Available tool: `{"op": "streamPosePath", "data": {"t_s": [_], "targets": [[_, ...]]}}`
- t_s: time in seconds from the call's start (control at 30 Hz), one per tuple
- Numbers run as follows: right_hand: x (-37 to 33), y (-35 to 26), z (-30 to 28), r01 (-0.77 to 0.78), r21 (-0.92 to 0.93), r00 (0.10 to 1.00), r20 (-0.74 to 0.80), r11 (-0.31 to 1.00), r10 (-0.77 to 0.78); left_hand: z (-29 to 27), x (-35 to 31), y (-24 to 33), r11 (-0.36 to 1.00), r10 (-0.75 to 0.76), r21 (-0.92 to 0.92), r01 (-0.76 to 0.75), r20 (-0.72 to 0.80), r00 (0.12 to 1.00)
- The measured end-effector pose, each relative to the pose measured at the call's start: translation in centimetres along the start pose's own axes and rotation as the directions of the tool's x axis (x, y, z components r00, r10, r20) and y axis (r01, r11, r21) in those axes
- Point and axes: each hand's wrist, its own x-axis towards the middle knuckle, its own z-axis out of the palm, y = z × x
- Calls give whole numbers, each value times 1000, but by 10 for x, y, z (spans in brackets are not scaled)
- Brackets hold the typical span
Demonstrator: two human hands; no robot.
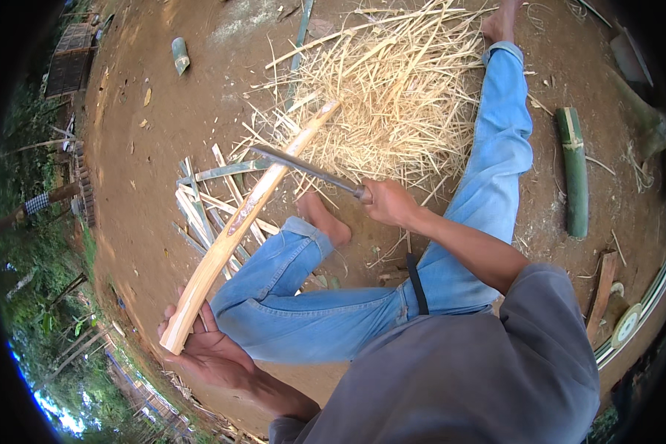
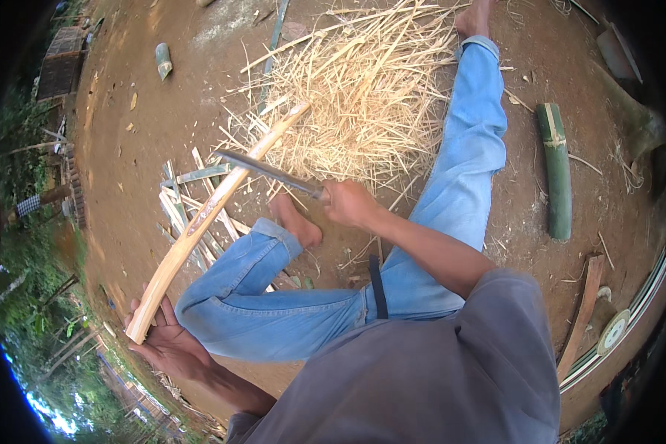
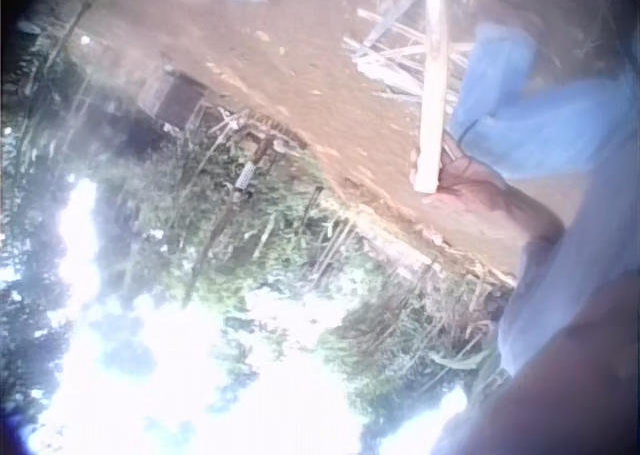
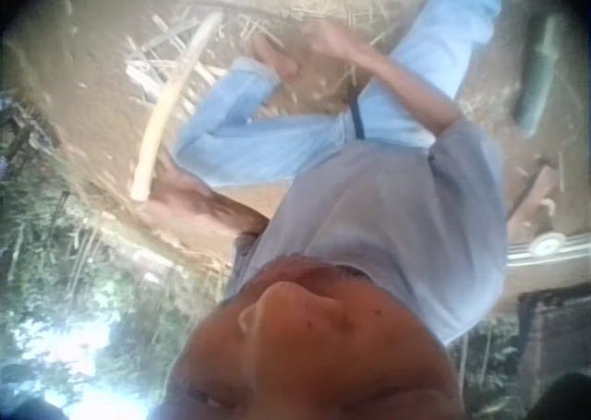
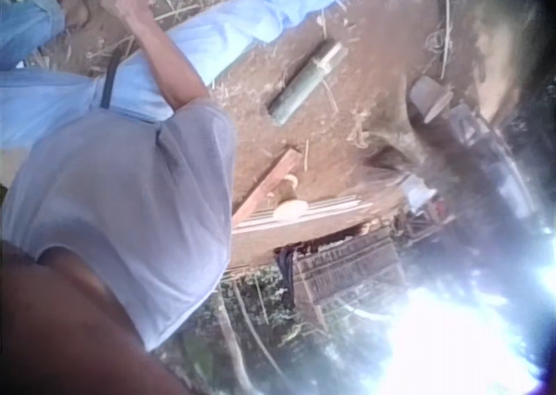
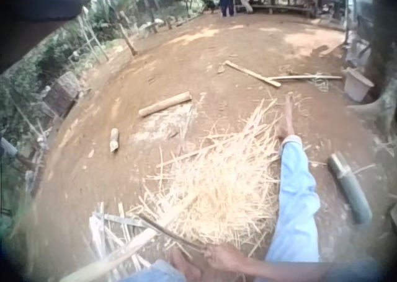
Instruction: The person sits on the ground and uses a machete to split a long bamboo pole into thin strips. They hold the bamboo with one hand and strike it with the machete to separate the fibers, creating a pile of bamboo strips.
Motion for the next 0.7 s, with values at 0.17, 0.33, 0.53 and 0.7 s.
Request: {"op": "streamPosePath", "data": {"t_s": [0.17,0.33,0.53,0.7], "targets": [[26,32,7,-172,122,984,-28,978,176,14,10,8,1000,2,-22,-1,51,999],[19,13,-5,28,40,999,36,999,-29,5,16,5,996,-9,-87,18,104,994],[53,56,2,-310,71,948,-59,948,314,9,33,10,995,-24,-90,36,135,991],[33,26,-1,-4,-64,996,94,998,10,10,47,6,995,-4,-98,18,147,989]]}}
